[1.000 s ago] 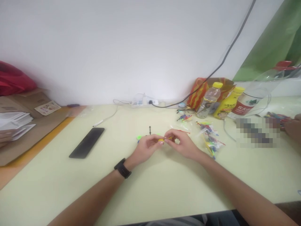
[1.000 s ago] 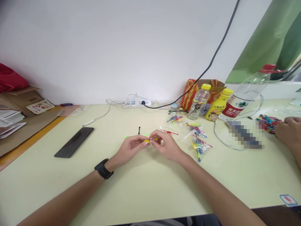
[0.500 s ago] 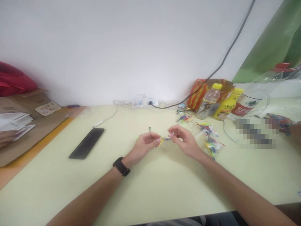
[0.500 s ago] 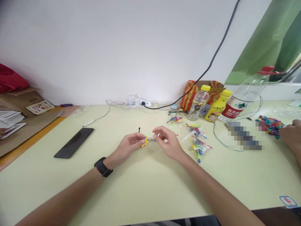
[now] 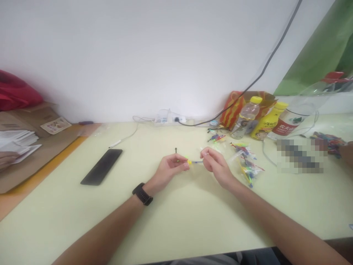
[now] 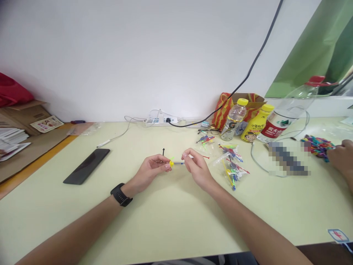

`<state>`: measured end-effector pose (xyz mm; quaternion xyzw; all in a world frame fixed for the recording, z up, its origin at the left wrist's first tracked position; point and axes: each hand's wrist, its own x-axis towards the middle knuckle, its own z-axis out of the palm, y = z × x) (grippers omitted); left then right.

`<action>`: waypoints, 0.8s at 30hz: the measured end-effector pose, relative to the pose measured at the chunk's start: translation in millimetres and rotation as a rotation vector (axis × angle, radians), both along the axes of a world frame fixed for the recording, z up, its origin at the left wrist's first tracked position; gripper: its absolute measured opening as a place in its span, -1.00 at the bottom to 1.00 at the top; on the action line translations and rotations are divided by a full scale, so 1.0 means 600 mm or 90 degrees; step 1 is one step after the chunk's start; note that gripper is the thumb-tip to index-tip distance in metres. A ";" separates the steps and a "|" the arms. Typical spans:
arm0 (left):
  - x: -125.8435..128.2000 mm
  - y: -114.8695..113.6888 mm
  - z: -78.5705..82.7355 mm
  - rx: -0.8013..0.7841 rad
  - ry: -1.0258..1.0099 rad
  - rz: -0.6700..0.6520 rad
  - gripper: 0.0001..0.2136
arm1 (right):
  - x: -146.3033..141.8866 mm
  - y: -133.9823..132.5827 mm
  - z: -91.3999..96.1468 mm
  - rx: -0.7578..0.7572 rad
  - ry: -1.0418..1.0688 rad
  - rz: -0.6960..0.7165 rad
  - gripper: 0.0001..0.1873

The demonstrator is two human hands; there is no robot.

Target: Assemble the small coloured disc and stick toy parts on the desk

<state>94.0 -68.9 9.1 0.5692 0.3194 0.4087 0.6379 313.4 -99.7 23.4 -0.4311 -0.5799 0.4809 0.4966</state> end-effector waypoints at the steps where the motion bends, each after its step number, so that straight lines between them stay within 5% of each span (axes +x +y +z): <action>1: 0.000 0.000 0.000 0.000 0.000 0.001 -0.75 | 0.002 0.002 0.004 -0.004 0.017 -0.006 -0.63; 15: 0.002 -0.007 0.009 0.006 0.017 -0.071 -0.75 | -0.013 0.002 -0.018 -0.013 0.019 0.110 -0.70; 24: 0.004 -0.004 0.006 -0.002 0.009 -0.034 -0.73 | -0.008 -0.001 -0.011 0.089 -0.042 -0.035 -0.63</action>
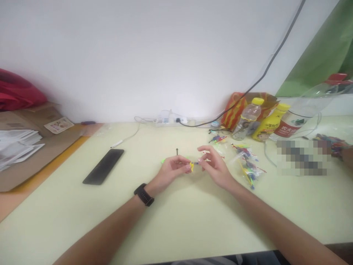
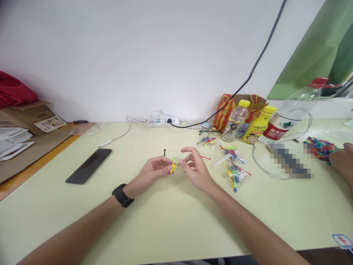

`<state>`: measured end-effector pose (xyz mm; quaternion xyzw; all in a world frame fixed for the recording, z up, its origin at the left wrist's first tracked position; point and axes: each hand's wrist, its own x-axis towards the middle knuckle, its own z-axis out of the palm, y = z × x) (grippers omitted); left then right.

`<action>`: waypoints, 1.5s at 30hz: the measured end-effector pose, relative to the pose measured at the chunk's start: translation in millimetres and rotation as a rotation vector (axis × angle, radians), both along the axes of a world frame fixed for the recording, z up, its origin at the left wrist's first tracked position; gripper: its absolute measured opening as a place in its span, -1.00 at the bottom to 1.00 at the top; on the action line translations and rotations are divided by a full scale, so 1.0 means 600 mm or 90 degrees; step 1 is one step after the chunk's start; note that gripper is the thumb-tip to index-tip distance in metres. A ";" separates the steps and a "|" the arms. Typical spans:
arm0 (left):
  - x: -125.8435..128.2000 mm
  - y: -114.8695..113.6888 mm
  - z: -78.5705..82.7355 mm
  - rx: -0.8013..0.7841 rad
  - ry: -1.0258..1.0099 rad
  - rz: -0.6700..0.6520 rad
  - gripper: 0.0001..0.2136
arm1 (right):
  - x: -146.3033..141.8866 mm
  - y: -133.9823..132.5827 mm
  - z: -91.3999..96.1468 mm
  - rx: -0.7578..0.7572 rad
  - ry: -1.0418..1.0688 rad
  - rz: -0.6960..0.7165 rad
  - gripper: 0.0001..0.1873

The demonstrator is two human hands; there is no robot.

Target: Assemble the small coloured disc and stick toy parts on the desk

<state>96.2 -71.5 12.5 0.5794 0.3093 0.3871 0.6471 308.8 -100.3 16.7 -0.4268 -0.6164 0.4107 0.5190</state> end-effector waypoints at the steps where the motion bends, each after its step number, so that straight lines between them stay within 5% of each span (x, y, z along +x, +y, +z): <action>1: 0.000 0.000 -0.001 0.000 -0.001 0.001 -0.73 | 0.000 -0.001 0.002 0.003 -0.002 -0.018 -0.58; 7: -0.002 0.000 -0.004 0.008 -0.010 0.000 -0.76 | 0.004 -0.006 0.024 -0.210 -0.008 0.104 -0.68; 24: 0.001 -0.005 0.001 -0.011 0.012 -0.019 -0.74 | -0.003 0.004 0.000 -0.111 0.029 0.108 -0.68; 29: 0.000 -0.003 -0.002 0.010 0.002 -0.009 -0.75 | 0.000 0.003 0.002 -0.090 0.006 0.027 -0.65; 35: -0.001 0.001 -0.006 0.021 0.004 0.026 -0.74 | -0.003 0.006 -0.004 -0.104 0.027 -0.076 -0.36; 40: 0.000 0.000 -0.003 0.010 0.004 0.037 -0.73 | 0.006 -0.004 0.020 -0.325 0.128 0.102 -0.47; 42: 0.000 -0.001 -0.002 0.012 0.001 0.034 -0.74 | 0.008 -0.007 0.030 -0.337 0.176 0.143 -0.53; 45: 0.000 -0.002 -0.001 0.018 0.004 0.024 -0.75 | 0.006 -0.008 0.035 -0.274 0.175 0.078 -0.60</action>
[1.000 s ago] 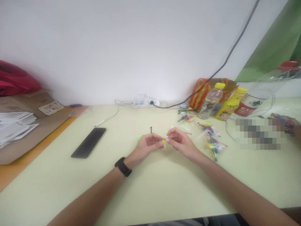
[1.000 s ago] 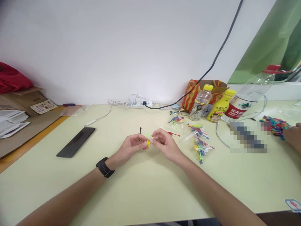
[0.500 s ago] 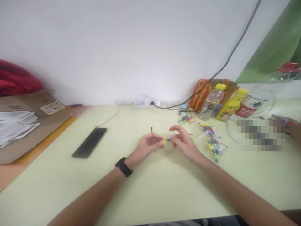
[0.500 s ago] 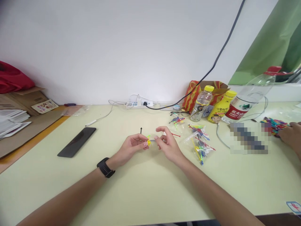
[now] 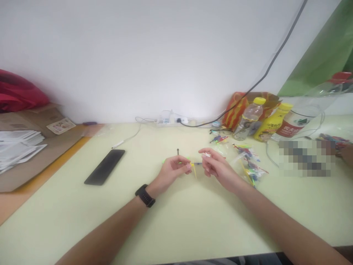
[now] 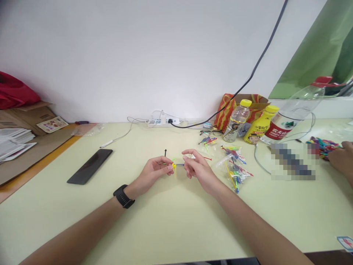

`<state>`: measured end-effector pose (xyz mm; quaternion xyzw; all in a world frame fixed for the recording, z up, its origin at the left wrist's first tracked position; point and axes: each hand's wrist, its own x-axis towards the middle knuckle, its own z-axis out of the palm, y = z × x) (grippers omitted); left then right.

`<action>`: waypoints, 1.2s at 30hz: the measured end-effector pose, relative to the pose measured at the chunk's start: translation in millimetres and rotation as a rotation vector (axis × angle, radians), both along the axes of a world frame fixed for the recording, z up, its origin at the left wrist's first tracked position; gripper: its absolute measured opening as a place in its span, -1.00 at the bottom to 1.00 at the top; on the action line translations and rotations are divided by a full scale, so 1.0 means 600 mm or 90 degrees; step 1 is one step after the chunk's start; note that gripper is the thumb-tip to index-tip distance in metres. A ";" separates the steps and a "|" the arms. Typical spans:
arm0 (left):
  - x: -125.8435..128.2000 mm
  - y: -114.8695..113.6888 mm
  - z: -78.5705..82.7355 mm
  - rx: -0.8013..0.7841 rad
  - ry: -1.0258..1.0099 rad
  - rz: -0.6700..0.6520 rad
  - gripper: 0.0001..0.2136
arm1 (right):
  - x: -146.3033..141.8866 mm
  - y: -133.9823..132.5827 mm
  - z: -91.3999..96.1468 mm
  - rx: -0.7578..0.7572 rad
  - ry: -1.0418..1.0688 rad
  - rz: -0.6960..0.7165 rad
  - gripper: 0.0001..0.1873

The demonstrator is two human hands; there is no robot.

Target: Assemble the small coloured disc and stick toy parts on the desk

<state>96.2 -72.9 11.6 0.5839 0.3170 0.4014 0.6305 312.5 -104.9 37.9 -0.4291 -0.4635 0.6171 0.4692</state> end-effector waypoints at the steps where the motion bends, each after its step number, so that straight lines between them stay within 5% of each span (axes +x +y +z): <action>1: 0.000 0.000 0.000 0.001 0.002 -0.004 -0.75 | -0.002 0.001 -0.001 0.018 -0.017 -0.013 -0.59; 11: 0.001 -0.003 0.004 -0.026 -0.003 -0.037 -0.73 | -0.015 0.006 -0.028 0.103 -0.076 0.042 -0.57; 16: 0.000 0.000 -0.002 -0.005 -0.006 -0.024 -0.74 | -0.012 0.007 -0.030 0.137 -0.121 -0.025 -0.58; 23: 0.001 0.001 -0.002 -0.003 0.003 0.014 -0.74 | -0.015 0.006 -0.033 0.179 -0.138 -0.141 -0.15; 29: -0.001 0.002 -0.002 0.005 0.004 0.022 -0.74 | -0.004 -0.002 -0.008 -0.049 -0.006 0.056 -0.45; 36: 0.002 -0.003 0.006 -0.004 0.011 -0.006 -0.74 | -0.006 0.003 -0.008 0.050 -0.038 -0.020 -0.61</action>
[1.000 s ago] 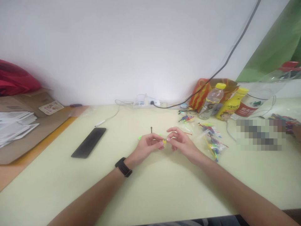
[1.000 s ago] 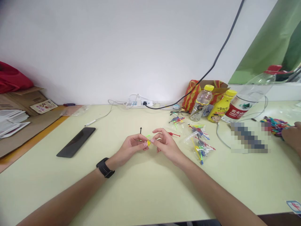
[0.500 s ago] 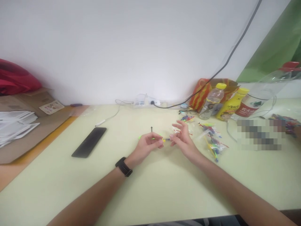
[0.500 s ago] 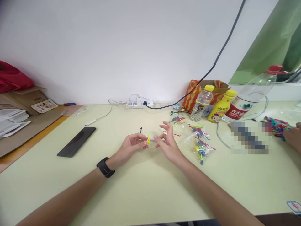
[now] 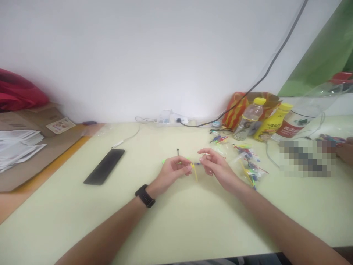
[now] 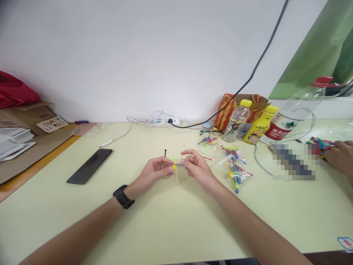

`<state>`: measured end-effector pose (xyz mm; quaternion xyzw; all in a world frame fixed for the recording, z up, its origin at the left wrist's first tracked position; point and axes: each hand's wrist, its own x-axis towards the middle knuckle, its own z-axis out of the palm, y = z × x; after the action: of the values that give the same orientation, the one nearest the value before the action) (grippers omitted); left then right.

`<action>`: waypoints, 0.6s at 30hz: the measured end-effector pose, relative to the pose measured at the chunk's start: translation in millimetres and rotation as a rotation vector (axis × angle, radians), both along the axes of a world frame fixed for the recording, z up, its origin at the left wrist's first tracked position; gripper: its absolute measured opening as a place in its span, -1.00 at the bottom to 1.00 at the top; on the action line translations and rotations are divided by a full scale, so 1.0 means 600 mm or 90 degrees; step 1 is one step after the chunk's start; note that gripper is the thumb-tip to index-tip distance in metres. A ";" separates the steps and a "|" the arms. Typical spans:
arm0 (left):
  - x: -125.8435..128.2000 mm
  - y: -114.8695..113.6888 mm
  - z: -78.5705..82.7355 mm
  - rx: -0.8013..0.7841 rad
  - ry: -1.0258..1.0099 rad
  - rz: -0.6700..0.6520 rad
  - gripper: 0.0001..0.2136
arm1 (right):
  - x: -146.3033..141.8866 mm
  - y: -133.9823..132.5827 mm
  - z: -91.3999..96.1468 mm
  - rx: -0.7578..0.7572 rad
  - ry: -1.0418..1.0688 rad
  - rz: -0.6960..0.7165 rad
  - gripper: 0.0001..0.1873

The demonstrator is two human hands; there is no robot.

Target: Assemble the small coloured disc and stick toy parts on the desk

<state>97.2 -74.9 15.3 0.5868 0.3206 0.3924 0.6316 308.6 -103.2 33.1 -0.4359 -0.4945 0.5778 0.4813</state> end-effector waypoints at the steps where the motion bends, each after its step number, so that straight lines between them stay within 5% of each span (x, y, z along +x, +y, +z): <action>1: 0.001 -0.001 0.002 -0.002 0.005 -0.006 -0.74 | -0.002 0.000 -0.003 0.017 -0.016 0.010 -0.61; 8: 0.002 -0.003 0.006 -0.001 0.009 -0.029 -0.73 | -0.007 0.002 -0.023 0.063 -0.072 0.075 -0.60; 13: 0.002 -0.002 0.003 -0.005 -0.004 -0.017 -0.73 | -0.003 0.003 -0.029 0.148 -0.115 -0.006 -0.64; 18: 0.002 0.002 -0.001 -0.007 -0.028 0.003 -0.76 | -0.011 -0.009 -0.027 0.274 -0.155 -0.060 -0.41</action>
<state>98.4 -73.7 14.8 0.5737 0.3103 0.4050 0.6408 302.1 -108.9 16.9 -0.4121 -0.6398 0.3796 0.5261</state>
